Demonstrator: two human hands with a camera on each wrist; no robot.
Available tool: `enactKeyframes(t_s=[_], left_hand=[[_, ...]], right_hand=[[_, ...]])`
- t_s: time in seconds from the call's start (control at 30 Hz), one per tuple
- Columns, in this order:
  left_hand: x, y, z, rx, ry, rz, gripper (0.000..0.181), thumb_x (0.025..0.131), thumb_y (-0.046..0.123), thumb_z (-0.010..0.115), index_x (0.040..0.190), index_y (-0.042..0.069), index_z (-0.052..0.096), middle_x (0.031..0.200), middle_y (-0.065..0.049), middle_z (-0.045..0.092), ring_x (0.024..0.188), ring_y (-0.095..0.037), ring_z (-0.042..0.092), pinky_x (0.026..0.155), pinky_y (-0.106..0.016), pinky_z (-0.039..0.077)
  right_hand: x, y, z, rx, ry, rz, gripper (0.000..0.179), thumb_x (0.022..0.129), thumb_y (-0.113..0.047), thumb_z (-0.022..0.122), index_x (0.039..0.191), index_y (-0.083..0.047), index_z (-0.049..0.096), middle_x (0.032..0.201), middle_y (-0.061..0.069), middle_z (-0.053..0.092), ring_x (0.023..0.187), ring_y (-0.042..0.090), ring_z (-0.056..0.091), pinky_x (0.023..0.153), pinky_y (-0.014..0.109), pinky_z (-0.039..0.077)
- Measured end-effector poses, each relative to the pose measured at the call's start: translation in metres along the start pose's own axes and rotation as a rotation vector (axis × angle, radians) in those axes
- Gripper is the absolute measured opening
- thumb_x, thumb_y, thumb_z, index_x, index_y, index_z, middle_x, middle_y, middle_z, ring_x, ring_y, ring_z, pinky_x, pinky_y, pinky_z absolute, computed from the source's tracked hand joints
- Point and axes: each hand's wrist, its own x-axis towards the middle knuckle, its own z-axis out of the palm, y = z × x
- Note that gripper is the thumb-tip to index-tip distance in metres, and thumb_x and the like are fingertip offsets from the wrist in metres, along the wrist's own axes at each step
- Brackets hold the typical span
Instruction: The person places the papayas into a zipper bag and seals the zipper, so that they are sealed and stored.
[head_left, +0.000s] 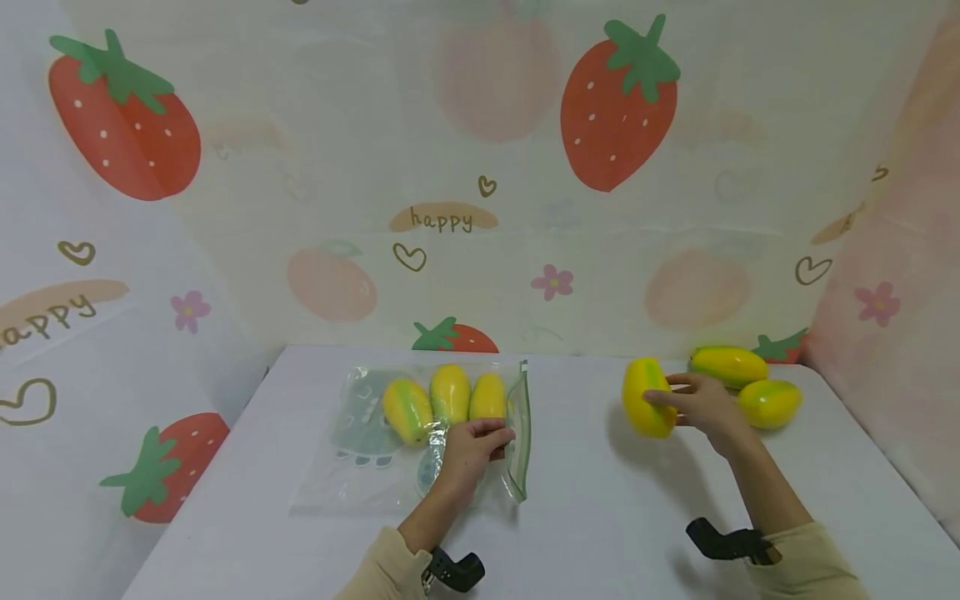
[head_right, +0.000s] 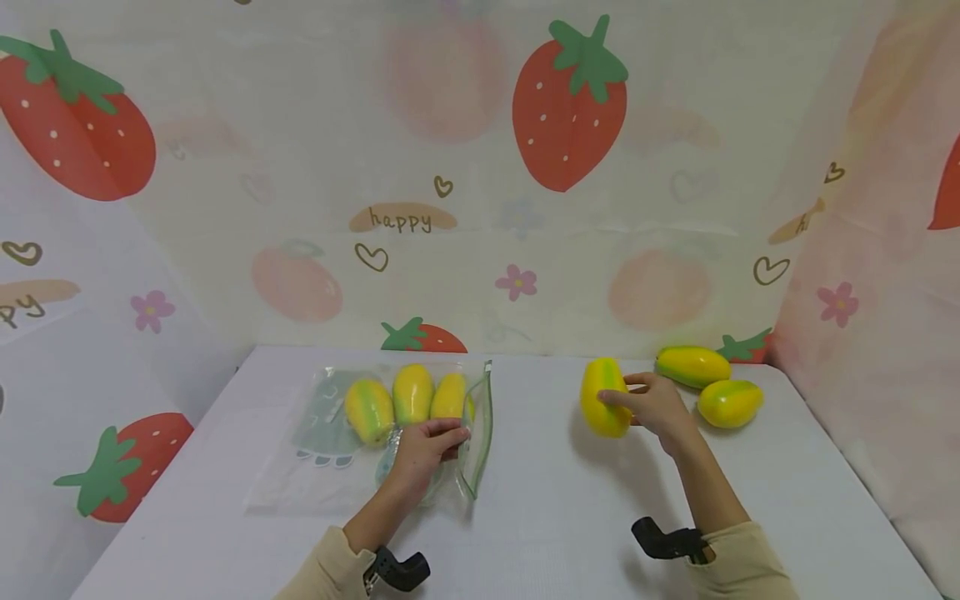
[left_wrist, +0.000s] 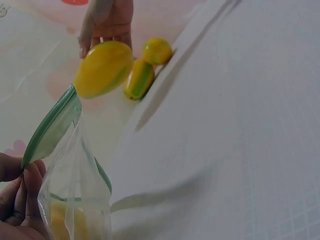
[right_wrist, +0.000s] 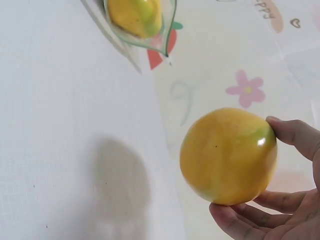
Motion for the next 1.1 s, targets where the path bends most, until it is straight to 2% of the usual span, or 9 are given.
enactKeyframes(t_s=[0.23,0.57,0.83,1.1], left_hand=[[0.0,0.002,0.001,-0.021,0.006,-0.027,0.028,0.089,0.01,0.07,0.111,-0.007,0.067,0.089,-0.001,0.068,0.072,-0.007,0.06,0.071,-0.022,0.057],[-0.011,0.017,0.002,-0.017,-0.012,-0.052,0.026,0.09,0.006,0.066,0.111,-0.01,0.065,0.089,-0.002,0.068,0.072,-0.008,0.061,0.072,-0.022,0.057],[-0.001,0.005,0.002,-0.019,0.014,-0.046,0.029,0.089,0.011,0.069,0.112,-0.006,0.066,0.091,-0.002,0.069,0.072,-0.007,0.061,0.073,-0.023,0.058],[-0.001,0.005,0.003,-0.019,0.008,-0.04,0.029,0.089,0.011,0.069,0.113,-0.006,0.066,0.091,-0.002,0.07,0.074,-0.006,0.061,0.073,-0.023,0.058]], right_hand=[[0.006,-0.005,0.01,0.025,-0.021,0.007,0.082,0.089,-0.044,0.068,0.141,0.011,0.036,0.138,0.032,0.046,0.116,0.039,0.056,0.098,0.046,0.052],[0.016,-0.01,0.028,0.055,-0.041,0.022,0.077,0.088,-0.041,0.069,0.139,0.01,0.04,0.139,0.031,0.045,0.115,0.038,0.056,0.096,0.044,0.053],[0.022,-0.013,0.042,0.083,-0.052,0.025,0.074,0.088,-0.038,0.07,0.138,0.009,0.042,0.137,0.03,0.048,0.112,0.035,0.057,0.095,0.043,0.054],[0.024,-0.018,0.056,0.096,-0.059,0.01,0.073,0.087,-0.037,0.072,0.137,0.008,0.044,0.134,0.029,0.051,0.109,0.032,0.058,0.09,0.039,0.056]])
